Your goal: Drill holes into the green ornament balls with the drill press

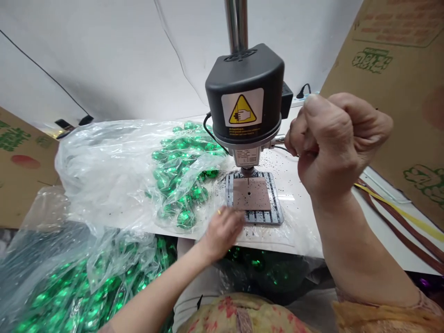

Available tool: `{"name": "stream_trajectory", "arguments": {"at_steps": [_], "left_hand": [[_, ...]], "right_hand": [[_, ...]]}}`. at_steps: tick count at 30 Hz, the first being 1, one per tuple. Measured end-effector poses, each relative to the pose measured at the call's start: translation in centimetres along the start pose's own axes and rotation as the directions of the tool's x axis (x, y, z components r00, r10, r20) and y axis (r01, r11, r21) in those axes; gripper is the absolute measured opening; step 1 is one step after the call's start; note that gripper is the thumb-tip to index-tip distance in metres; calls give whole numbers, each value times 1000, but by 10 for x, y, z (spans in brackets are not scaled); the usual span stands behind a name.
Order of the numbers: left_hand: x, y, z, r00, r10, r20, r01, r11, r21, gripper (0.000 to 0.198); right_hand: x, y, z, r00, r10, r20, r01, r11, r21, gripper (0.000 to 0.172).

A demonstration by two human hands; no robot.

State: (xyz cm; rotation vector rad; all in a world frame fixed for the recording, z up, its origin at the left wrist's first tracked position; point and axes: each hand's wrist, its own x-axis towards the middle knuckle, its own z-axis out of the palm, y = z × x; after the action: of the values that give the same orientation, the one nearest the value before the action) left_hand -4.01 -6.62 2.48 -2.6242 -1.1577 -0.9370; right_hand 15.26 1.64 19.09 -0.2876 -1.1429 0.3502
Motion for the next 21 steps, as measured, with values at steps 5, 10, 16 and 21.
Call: {"name": "stream_trajectory", "arguments": {"at_steps": [5, 10, 16, 21], "left_hand": [[66, -85, 6, 782, -579, 231, 463, 788, 406, 38], [89, -131, 14, 739, -572, 357, 457, 814, 358, 60], [76, -134, 7, 795, -511, 326, 548, 836, -23, 49], [59, -95, 2, 740, -576, 348, 621, 384, -683, 42]], "right_hand": [[-1, 1, -4, 1000, 13, 16, -12, 1000, -24, 48], [-3, 1, -8, 997, 71, 37, -68, 995, -76, 49], [-6, 0, -8, 997, 68, 40, -66, 996, -51, 47], [-7, 1, -10, 995, 93, 40, -90, 994, -68, 47]]}}
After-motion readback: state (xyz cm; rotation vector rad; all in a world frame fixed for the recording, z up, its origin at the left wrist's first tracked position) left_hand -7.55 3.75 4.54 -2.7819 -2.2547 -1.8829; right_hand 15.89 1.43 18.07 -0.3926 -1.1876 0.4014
